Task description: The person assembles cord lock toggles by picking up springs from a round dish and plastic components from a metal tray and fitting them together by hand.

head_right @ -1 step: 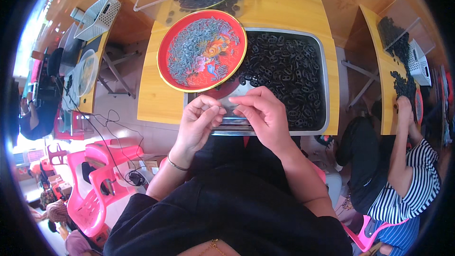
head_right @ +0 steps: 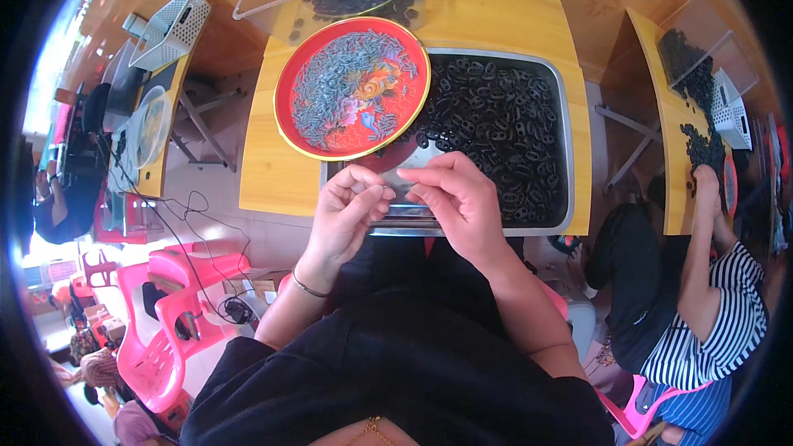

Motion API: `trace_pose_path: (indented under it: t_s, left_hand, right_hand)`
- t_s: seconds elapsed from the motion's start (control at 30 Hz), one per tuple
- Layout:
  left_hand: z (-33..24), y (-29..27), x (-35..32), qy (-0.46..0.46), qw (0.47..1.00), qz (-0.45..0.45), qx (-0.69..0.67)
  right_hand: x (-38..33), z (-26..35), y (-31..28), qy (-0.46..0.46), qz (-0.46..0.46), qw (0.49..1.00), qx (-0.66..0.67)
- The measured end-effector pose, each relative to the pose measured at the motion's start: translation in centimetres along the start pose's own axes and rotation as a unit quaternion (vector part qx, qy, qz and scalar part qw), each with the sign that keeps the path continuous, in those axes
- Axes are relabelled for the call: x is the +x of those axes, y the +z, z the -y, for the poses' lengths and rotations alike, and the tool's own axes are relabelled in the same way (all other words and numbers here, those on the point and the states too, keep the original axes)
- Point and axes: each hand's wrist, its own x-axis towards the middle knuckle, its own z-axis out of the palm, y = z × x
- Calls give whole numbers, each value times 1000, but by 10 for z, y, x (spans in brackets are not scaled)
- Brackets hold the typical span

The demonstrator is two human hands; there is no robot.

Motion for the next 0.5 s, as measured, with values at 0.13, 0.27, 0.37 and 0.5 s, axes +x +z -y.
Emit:
trace_pose_path:
  t_s: [0.13, 0.27, 0.37, 0.5]
  left_hand:
    - [-1, 3, 0, -3, 1000, 1, -3]
    - [1, 4, 0, -1, 1000, -4, 1]
    - [2, 6, 0, 11, 1000, 6, -3]
    - [3, 8, 0, 11, 1000, 6, -10]
  right_hand:
    - [-3, 7, 7, 68, -29, 995, 59]
    - [-5, 3, 6, 90, -34, 992, 82]
    - [-4, 0, 6, 69, -28, 997, 33]
    - [-1, 7, 8, 55, -42, 998, 10]
